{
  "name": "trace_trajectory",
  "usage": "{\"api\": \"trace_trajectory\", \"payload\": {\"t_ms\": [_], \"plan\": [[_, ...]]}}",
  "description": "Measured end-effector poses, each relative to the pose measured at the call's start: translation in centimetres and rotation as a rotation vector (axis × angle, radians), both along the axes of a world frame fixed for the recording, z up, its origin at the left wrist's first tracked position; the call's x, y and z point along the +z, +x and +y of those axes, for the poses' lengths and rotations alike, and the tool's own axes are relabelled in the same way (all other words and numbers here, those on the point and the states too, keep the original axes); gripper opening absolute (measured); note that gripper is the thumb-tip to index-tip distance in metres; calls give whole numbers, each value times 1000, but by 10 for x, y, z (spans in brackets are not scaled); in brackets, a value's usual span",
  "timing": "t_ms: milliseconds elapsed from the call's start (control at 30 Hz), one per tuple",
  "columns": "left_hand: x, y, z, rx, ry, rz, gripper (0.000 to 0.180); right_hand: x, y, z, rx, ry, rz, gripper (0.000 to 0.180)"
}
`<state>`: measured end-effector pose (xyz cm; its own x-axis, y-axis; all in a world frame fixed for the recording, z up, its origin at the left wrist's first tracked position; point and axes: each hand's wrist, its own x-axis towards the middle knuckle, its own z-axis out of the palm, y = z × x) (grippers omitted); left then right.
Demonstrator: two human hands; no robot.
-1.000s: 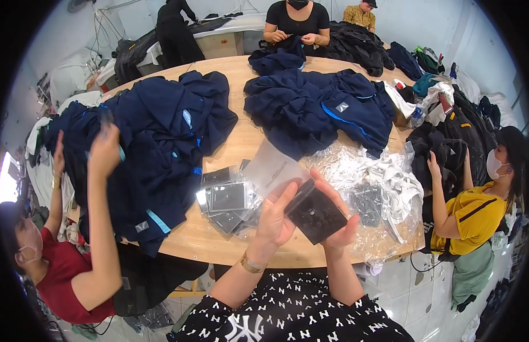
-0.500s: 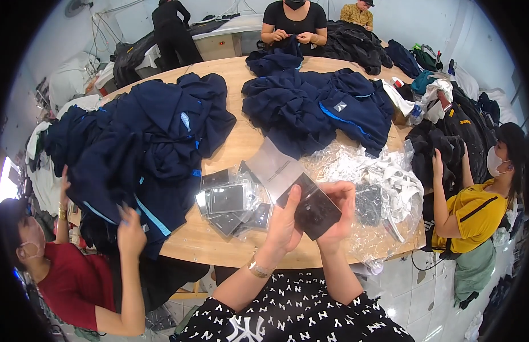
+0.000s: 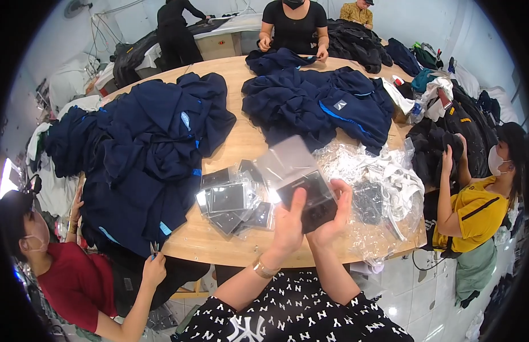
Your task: Inspecting and organizing small black square components in plastic bags on a garment production line table.
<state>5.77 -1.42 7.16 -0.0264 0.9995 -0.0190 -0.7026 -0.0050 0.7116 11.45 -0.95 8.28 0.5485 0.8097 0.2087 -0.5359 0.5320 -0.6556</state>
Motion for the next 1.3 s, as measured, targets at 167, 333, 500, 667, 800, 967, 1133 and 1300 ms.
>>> {"api": "trace_trajectory", "payload": {"t_ms": [167,333,500,667,800,967,1133,1300], "plan": [[-10,-2,2,-52,-67,-53,32,4,3,0,112,-85,-180,36],[-6,-28,20,-139,-59,-92,28,-2,4,6,220,-78,-75,28],[-13,-21,19,69,-84,-24,23,-9,-6,6,196,-22,-200,40],[-16,-10,9,-24,-130,-69,25,-9,-7,8,75,-43,-230,40],[-19,-15,18,-27,-138,19,26,-11,6,20,189,-184,-132,26],[-14,-34,30,-17,-62,-102,33,-14,6,21,258,-169,-33,25],[-3,-34,29,23,-118,-188,27,-20,5,15,310,-4,31,25],[-7,-34,26,-129,-243,-316,29,-22,2,11,148,-185,-564,27]]}}
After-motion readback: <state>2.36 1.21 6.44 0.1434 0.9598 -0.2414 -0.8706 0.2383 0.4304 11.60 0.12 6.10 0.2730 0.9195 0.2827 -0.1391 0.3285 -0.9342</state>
